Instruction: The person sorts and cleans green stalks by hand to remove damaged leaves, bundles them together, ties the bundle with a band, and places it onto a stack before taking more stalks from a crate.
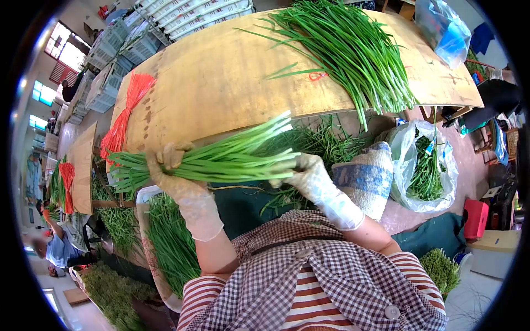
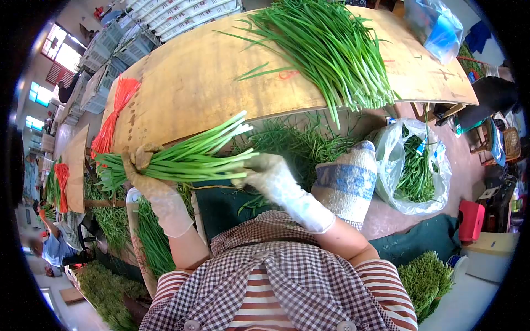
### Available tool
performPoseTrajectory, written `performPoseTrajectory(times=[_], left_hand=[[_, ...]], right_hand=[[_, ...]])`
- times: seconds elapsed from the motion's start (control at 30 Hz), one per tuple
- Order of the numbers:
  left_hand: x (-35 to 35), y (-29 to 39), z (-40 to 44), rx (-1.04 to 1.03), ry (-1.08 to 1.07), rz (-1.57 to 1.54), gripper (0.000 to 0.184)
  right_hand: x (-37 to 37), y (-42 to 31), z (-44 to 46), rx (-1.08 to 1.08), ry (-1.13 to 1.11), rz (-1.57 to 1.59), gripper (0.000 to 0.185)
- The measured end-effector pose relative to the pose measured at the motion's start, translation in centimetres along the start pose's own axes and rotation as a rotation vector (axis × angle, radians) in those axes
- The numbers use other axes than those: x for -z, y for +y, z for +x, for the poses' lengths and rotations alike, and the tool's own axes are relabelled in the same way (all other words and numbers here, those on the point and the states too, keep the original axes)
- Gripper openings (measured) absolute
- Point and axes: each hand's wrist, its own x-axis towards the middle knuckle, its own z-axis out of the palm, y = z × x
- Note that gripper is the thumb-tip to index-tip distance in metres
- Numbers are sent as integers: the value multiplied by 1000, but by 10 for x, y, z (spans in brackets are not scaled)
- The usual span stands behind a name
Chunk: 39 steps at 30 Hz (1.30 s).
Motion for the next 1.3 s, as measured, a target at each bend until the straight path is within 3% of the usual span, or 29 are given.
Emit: performPoseTrajectory(times=[0.03,0.13,0.17,0.2,0.27,0.3,0.37,0.4,0.47,0.57,0.6,0.67,0.7,0.73,0.83,0.97,1.07,1.13,1.2,1.3], left_hand=[[6,6,5,81,-200,-154,37],[-8,17,0,194,-425,-399,37],[-15,19,-4,158,-364,-394,37],[-15,20,-5,159,-457,-349,37],[-14,23,-4,165,-645,-255,36],[-15,23,-1,165,-737,-210,35],[-20,21,-4,179,-789,-123,34],[-23,21,-5,188,-815,-79,34],[-34,21,-8,254,-634,82,32],[-68,-1,0,205,-289,362,27],[-75,-9,10,150,-192,436,25],[-101,-39,22,-93,44,752,20],[-100,-38,29,-16,-27,845,27],[-88,-35,48,172,-68,918,34],[-42,-37,56,97,-85,1003,56],[37,-52,13,-149,19,861,58],[14,-56,-29,213,150,884,51],[14,-58,-32,503,-56,926,46],[15,-71,-28,634,-45,835,34],[3,-83,-26,784,-129,780,31]], right_hand=[[10,1,-3,-9,58,85,18],[59,26,-7,-12,341,125,16],[96,75,3,-7,458,-159,18],[127,112,8,-4,569,-446,19],[137,92,-3,-162,469,-1216,23],[131,75,-9,-168,503,-1062,25],[101,37,-11,370,565,-855,33],[65,-24,-28,449,486,-833,44],[41,-77,-39,738,94,-897,93],[-9,-69,-29,577,-96,-973,115],[-21,-51,-17,499,-129,-933,108],[-32,-20,14,-10,-151,-338,80],[-30,-19,24,-128,-265,39,53],[-23,-7,38,-247,-317,208,39],[-9,0,49,-279,-265,435,34],[6,0,48,-322,-247,435,36],[9,3,43,-317,-201,443,36],[7,-1,38,-326,-113,470,34],[4,-3,32,-296,-101,359,31],[8,6,27,-271,-172,214,33]])
